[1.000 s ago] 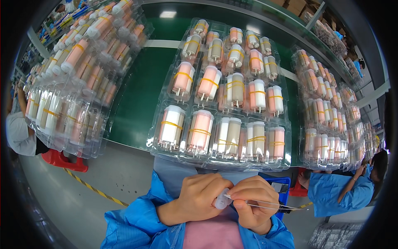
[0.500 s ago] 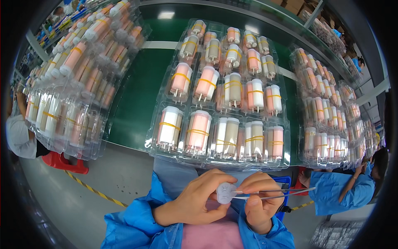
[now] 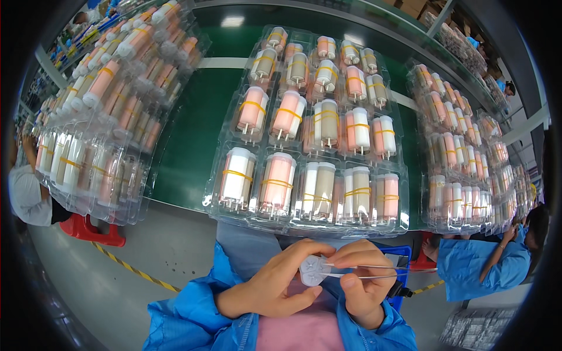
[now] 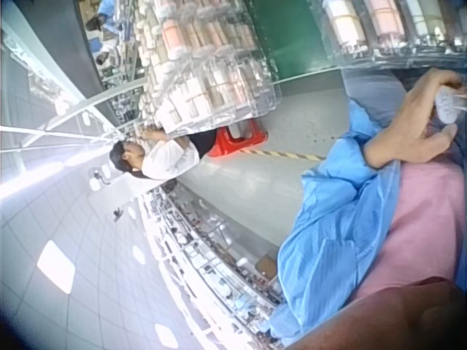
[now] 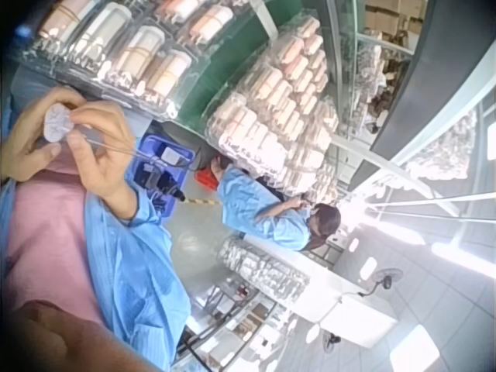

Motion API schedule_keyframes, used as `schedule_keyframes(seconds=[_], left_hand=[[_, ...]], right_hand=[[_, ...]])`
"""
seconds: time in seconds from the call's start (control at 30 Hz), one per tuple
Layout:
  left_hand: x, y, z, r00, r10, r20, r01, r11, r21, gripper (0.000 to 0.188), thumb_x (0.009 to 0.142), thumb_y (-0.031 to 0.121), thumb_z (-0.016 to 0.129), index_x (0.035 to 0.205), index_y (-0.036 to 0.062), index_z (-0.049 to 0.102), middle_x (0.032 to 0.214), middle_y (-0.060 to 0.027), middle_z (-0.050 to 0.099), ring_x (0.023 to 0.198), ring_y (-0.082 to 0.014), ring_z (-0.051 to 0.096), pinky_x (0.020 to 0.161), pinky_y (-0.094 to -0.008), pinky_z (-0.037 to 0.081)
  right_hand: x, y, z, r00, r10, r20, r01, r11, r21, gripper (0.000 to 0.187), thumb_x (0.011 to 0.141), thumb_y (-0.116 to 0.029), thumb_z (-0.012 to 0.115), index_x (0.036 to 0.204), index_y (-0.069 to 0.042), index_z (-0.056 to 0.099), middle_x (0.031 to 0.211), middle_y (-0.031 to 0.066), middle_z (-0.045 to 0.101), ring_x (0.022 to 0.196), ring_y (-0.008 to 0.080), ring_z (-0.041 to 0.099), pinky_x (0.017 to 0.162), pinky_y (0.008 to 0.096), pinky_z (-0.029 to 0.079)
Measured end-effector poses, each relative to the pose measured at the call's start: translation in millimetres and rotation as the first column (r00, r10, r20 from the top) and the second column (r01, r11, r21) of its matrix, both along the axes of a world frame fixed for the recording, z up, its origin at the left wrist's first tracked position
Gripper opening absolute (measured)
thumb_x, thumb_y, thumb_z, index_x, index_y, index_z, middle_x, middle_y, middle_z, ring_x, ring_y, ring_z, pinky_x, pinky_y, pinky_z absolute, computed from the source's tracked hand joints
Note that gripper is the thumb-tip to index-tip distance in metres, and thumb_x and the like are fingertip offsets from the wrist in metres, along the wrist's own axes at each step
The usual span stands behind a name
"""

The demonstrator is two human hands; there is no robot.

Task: The worker is using tweezers to assemble or inspect small medical or plastic components at an assembly line.

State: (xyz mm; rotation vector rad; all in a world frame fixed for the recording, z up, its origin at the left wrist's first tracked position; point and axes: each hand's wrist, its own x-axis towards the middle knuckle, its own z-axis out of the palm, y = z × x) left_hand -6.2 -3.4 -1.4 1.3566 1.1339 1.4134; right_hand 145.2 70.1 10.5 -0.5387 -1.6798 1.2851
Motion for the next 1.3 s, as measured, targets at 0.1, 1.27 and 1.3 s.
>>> schedule_keyframes(seconds=[0.1,1.27,1.3], left_hand=[[-3,-2,-2,0.997,-0.014,-0.079,0.007,0.995,-0.098,0.043,0.074,0.005,0.075,0.107,0.0001,0.049,0.108,-0.0163,0.057,0.095,-0.0215,0.060,0.084,-0.0310,0.046],[9,0,-13,0.978,0.161,-0.133,-0.162,0.987,0.008,0.025,0.068,0.006,0.074,0.086,0.0057,0.057,0.076,-0.0093,0.060,0.066,-0.0292,0.063,0.054,-0.0353,0.048],[9,0,-13,0.977,0.161,-0.137,-0.161,0.987,0.007,0.025,0.068,0.006,0.074,0.086,0.0057,0.057,0.076,-0.0093,0.060,0.066,-0.0292,0.063,0.054,-0.0353,0.048]], right_hand=[[4,0,0,0.997,-0.038,-0.064,0.036,0.999,-0.033,0.020,0.076,-0.011,0.072,0.088,0.004,0.066,0.085,0.0149,0.068,0.076,0.0242,0.064,0.066,0.0311,0.048],[-3,5,11,0.967,0.228,0.114,-0.240,0.965,0.108,0.014,0.073,-0.004,0.073,0.086,0.000,0.067,0.082,0.0109,0.068,0.071,0.0256,0.063,0.065,0.0327,0.051],[-3,5,11,0.967,0.227,0.115,-0.240,0.965,0.107,0.014,0.073,-0.004,0.073,0.086,0.000,0.067,0.082,0.0108,0.068,0.071,0.0253,0.063,0.065,0.0326,0.051]])
